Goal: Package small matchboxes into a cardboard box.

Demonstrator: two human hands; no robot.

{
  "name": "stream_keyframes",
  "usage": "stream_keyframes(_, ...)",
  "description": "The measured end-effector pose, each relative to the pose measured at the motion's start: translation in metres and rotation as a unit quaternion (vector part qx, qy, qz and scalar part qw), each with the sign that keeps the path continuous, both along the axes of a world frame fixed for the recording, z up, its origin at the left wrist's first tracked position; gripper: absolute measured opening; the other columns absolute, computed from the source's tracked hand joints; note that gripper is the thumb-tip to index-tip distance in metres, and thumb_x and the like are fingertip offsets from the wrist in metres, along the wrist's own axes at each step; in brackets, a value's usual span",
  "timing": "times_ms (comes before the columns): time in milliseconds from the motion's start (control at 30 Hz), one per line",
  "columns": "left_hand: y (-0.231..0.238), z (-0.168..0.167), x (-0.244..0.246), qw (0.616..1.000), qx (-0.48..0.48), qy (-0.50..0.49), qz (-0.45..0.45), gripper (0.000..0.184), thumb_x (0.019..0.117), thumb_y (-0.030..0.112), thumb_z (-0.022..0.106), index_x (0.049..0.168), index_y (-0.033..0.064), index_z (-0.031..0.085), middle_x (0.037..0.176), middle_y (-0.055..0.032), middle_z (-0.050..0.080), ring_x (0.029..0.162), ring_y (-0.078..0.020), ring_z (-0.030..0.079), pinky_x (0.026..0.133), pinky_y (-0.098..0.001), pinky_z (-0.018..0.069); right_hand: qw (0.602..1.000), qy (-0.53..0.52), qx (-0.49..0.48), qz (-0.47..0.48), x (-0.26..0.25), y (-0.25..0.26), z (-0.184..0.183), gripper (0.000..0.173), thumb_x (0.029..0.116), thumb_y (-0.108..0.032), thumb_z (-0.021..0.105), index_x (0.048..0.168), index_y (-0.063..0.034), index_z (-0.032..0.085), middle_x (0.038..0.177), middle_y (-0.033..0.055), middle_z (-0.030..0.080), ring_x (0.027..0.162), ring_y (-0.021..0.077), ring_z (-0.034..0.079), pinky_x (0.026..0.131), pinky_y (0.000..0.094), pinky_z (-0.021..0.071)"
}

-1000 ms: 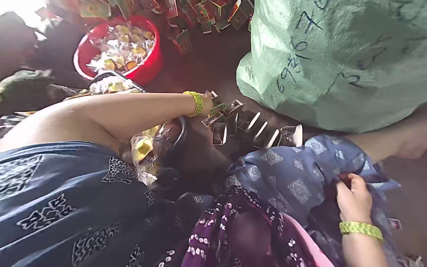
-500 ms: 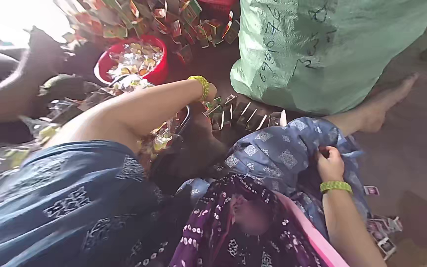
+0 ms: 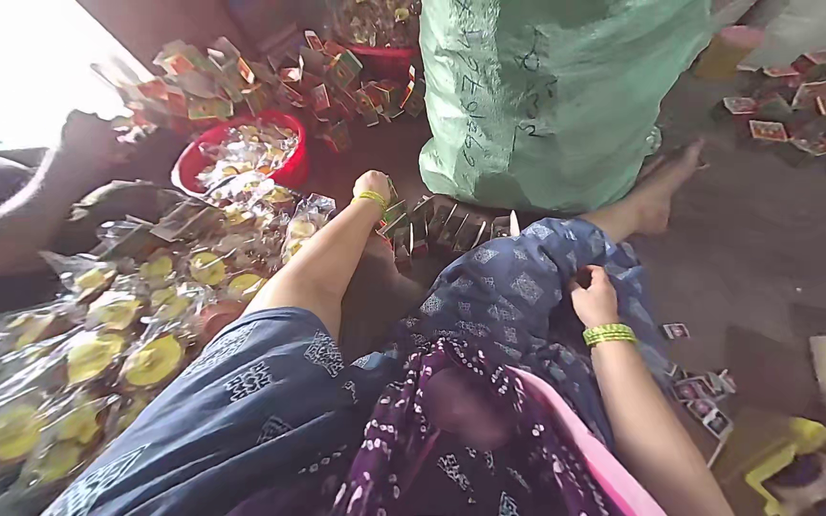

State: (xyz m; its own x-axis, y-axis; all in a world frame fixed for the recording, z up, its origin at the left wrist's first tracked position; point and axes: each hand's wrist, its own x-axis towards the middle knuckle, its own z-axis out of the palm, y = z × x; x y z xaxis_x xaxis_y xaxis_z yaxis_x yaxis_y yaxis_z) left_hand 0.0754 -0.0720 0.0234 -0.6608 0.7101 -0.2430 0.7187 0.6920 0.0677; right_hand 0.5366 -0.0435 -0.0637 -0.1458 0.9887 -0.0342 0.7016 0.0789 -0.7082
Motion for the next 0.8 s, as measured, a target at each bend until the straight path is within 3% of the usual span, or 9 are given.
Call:
stream_keyframes(67,-0.009,0.021,0.006,0.998,0.058,0.012,-0.024,0.027,0.0952,0.012,0.063,0.114,-0.0057,0.068,0.126,-0.0288,0.063,0.12,-0.047,0.061,0.095,-0.067,0.0502,0.999,0.029,0.029,-0.024,-0.001,-0.001,-0.001,0.041,0.0951,-0.009,0.06,0.133,0.0052,0.056,0.122,0.023,0.066,0.114,0.0302,0.065,0.101,0.0443,0.0505)
stream_keyframes(167,-0.031,0.054,0.031,0.981,0.153,0.008,-0.121,0.028,0.095,0.005,0.057,0.12,0.0047,0.07,0.132,-0.0205,0.063,0.122,-0.0415,0.061,0.1,-0.0648,0.0486,0.988,0.103,0.102,-0.055,-0.002,-0.006,-0.001,0.04,0.0918,-0.008,0.061,0.129,0.0054,0.057,0.111,0.0192,0.067,0.097,0.0237,0.067,0.086,0.0388,0.0558)
stream_keyframes(300,-0.07,0.086,0.083,0.905,0.262,-0.06,-0.329,0.026,0.0977,0.0,0.051,0.105,0.0083,0.075,0.122,-0.0105,0.07,0.116,-0.0272,0.066,0.102,-0.0533,0.0509,0.97,0.23,0.084,-0.016,-0.013,-0.028,0.021,0.036,0.0915,-0.011,0.065,0.124,0.0028,0.059,0.105,0.0135,0.068,0.079,0.0161,0.069,0.066,0.0345,0.0613)
stream_keyframes(433,-0.088,0.088,0.139,0.712,0.341,-0.283,-0.545,0.016,0.0903,-0.002,0.054,0.081,0.0017,0.067,0.111,-0.0097,0.071,0.111,-0.0174,0.066,0.099,-0.0377,0.054,0.903,0.399,-0.1,0.127,-0.015,-0.057,0.059,0.037,0.097,-0.019,0.061,0.131,-0.0049,0.054,0.114,0.0079,0.067,0.096,0.0184,0.069,0.083,0.0382,0.061)
stream_keyframes(500,-0.09,0.086,0.173,0.606,0.347,-0.414,-0.584,0.018,0.0897,-0.003,0.054,0.074,0.0024,0.062,0.11,-0.0112,0.071,0.111,-0.0175,0.065,0.098,-0.0358,0.054,0.814,0.488,-0.224,0.222,-0.005,-0.075,0.072,0.061,0.0937,-0.047,0.061,0.142,-0.0114,0.049,0.126,0.0109,0.066,0.109,0.0232,0.067,0.092,0.0426,0.058)
stream_keyframes(567,-0.091,0.081,0.203,0.518,0.345,-0.51,-0.594,0.02,0.0943,0.001,0.056,0.075,0.0044,0.06,0.11,-0.0111,0.07,0.114,-0.0188,0.064,0.099,-0.0371,0.0524,0.687,0.567,-0.319,0.322,0.012,-0.094,0.071,0.084,0.0824,-0.061,0.073,0.146,-0.0116,0.05,0.142,0.0198,0.058,0.124,0.0366,0.061,0.1,0.0549,0.0539)
stream_keyframes(633,-0.09,0.075,0.229,0.463,0.349,-0.574,-0.579,0.022,0.0947,0.004,0.058,0.074,0.0077,0.059,0.107,-0.0089,0.071,0.114,-0.0193,0.064,0.098,-0.0381,0.0524,0.641,0.587,-0.305,0.39,0.029,-0.114,0.07,0.066,0.0812,-0.055,0.077,0.135,-0.0179,0.064,0.129,0.0073,0.069,0.115,0.0227,0.069,0.093,0.0423,0.06)
stream_keyframes(733,-0.09,0.06,0.257,0.459,0.368,-0.625,-0.513,0.015,0.0896,-0.004,0.06,0.079,0.0057,0.063,0.112,-0.0096,0.07,0.114,-0.0202,0.064,0.097,-0.0387,0.0546,0.678,0.588,-0.221,0.383,0.047,-0.141,0.073,0.045,0.086,-0.036,0.08,0.127,-0.0244,0.067,0.114,-0.0067,0.074,0.102,0.0058,0.07,0.088,0.0282,0.0596)
stream_keyframes(800,-0.09,0.044,0.273,0.517,0.351,-0.65,-0.432,0.015,0.095,-0.004,0.057,0.108,0.0019,0.06,0.128,-0.0113,0.063,0.118,-0.021,0.063,0.097,-0.0387,0.0569,0.741,0.586,-0.18,0.274,0.052,-0.156,0.074,0.04,0.0851,-0.026,0.082,0.121,-0.0185,0.066,0.107,-0.0032,0.075,0.095,0.0092,0.071,0.085,0.0322,0.0608)
